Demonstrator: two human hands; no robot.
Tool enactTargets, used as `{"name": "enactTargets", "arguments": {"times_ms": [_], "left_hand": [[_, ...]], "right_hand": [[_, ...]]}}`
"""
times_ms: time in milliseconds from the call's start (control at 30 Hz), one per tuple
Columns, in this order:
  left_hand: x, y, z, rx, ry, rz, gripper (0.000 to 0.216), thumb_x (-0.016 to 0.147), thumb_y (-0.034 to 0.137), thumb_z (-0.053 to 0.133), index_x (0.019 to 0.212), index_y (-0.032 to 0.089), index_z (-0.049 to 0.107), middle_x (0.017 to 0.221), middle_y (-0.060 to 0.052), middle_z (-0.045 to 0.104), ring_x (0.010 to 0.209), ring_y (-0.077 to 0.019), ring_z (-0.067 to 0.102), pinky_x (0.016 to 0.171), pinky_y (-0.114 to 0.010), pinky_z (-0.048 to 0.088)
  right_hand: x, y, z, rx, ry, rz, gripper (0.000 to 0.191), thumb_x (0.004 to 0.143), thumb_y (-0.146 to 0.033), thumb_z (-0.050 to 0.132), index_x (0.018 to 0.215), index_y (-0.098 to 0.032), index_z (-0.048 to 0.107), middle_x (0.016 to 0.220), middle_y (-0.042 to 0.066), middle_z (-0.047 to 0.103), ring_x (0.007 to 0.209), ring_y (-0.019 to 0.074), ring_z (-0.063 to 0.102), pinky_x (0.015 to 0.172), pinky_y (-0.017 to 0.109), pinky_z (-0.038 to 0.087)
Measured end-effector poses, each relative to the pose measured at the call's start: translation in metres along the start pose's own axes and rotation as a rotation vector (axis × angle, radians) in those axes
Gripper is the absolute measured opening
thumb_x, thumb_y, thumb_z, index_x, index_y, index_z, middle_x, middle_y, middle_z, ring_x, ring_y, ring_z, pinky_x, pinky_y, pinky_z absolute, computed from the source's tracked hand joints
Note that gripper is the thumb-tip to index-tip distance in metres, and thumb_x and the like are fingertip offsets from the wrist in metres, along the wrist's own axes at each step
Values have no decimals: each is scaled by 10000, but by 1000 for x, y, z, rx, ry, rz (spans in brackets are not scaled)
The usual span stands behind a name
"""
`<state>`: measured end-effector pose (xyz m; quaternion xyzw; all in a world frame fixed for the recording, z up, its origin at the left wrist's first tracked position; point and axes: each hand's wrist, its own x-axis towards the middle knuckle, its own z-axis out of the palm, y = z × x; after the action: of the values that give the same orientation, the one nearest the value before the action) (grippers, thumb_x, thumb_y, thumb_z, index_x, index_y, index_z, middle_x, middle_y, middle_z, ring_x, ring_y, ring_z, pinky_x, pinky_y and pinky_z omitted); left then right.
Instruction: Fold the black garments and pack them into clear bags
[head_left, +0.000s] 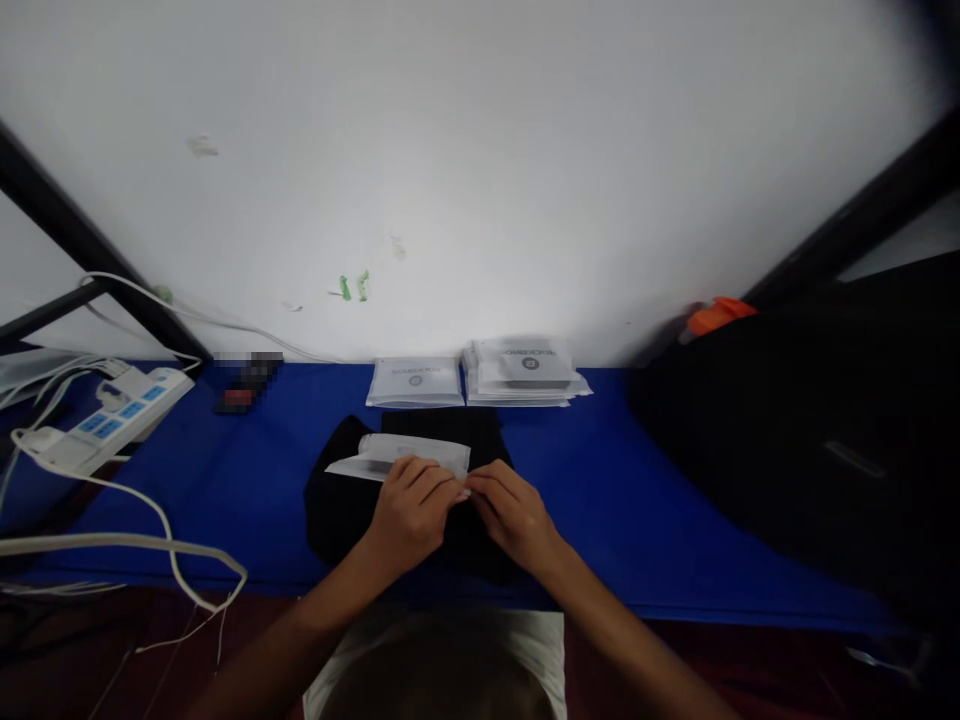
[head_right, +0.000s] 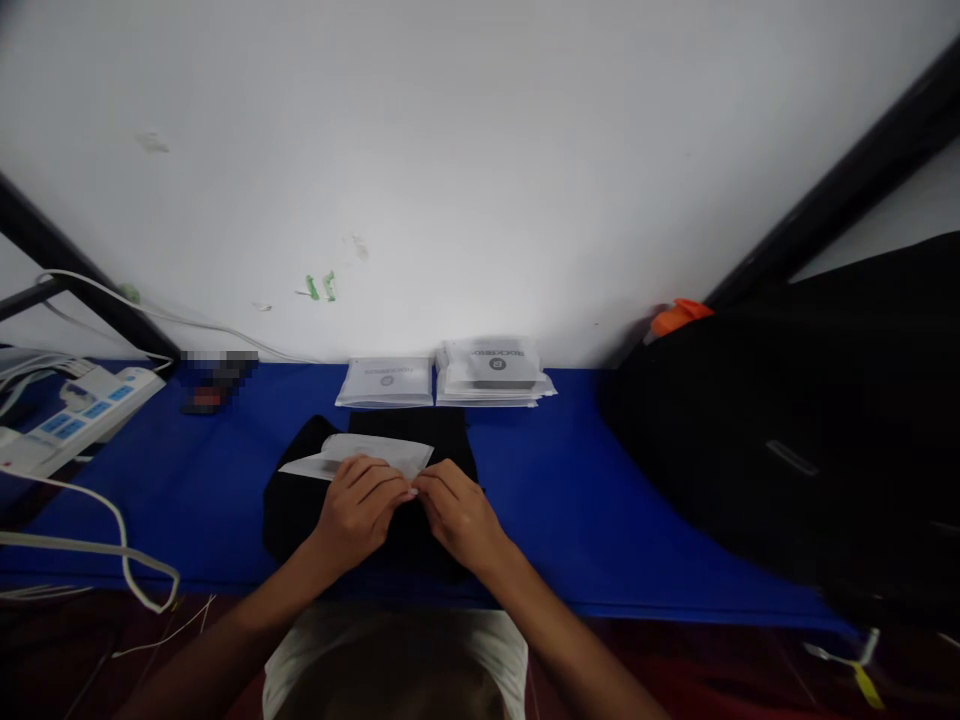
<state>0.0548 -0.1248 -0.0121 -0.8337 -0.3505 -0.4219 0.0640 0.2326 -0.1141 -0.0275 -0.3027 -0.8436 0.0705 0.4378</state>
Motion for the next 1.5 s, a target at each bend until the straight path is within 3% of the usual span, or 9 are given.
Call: {"name": "enactTargets", "arguments": {"times_ms": [167,600,733,833,967,1100,1233,1333,1500], "left_hand": [[-5,-12,-10,58,-72,19,140,929,134,508,904,201,629,855,-40,702,828,-201,600,821,-384,443],[-46,-62,-65,173,0,-100,106,892,108,574,938,198,603,853,-39,694,847,-206,592,795,-362,436],[-44,-52,-61,41,-115,-156,43,891,200,616,926,188,592,919,-57,674,892,-204,603,816,-360,454],[-34,-43,-48,-15,-190,-134,219,871,317,668,1015,171,593,1003,-85,664,927,-217,604,796,-356,469],[-16,-36,-29,16,-279,-64,77,922,210,571,975,176,617,938,-59,683,868,-201,610,753,-343,470],[-3,-33,-20,26,-231,-63,90,916,144,535,881,173,613,858,-39,685,786,-186,612,710,-330,474],[1,-33,-20,51,-177,-85,99,901,129,525,881,175,611,853,-42,683,793,-193,621,708,-332,489],[0,-34,-23,97,-145,-88,128,902,111,507,909,178,615,878,-47,688,815,-197,627,729,-338,501],[-2,-37,-24,88,-158,-106,136,910,124,504,914,179,628,889,-55,698,830,-198,640,744,-343,532]], "right_hand": [[-2,2,-2,33,-10,24,222,938,-83,454,1030,-215,608,876,70,638,782,180,617,647,299,548],[-8,35,-37,-22,159,160,116,911,-130,578,891,-230,635,801,24,671,740,171,660,665,288,546],[-17,38,-39,22,36,165,117,924,-134,558,946,-224,630,866,42,667,793,175,661,690,290,552],[-21,41,-41,39,-48,134,152,931,-127,533,1001,-222,628,918,59,669,853,186,657,727,315,561],[-21,35,-46,-7,-69,94,234,929,-83,468,1042,-215,626,948,80,679,883,204,647,742,368,566],[-15,7,-41,-24,-47,-24,344,898,-35,439,1159,-198,593,1040,110,685,964,218,646,789,390,574],[-2,-22,-11,-86,-224,-121,531,852,15,394,1347,-154,485,1250,154,623,1194,244,567,966,423,526],[10,-28,15,-209,-414,16,650,771,21,438,1415,-59,396,1334,221,545,1267,301,503,1046,464,461],[24,-19,39,-457,-652,226,570,791,-16,496,1357,-79,461,1183,216,637,1031,302,648,842,406,555]]}}
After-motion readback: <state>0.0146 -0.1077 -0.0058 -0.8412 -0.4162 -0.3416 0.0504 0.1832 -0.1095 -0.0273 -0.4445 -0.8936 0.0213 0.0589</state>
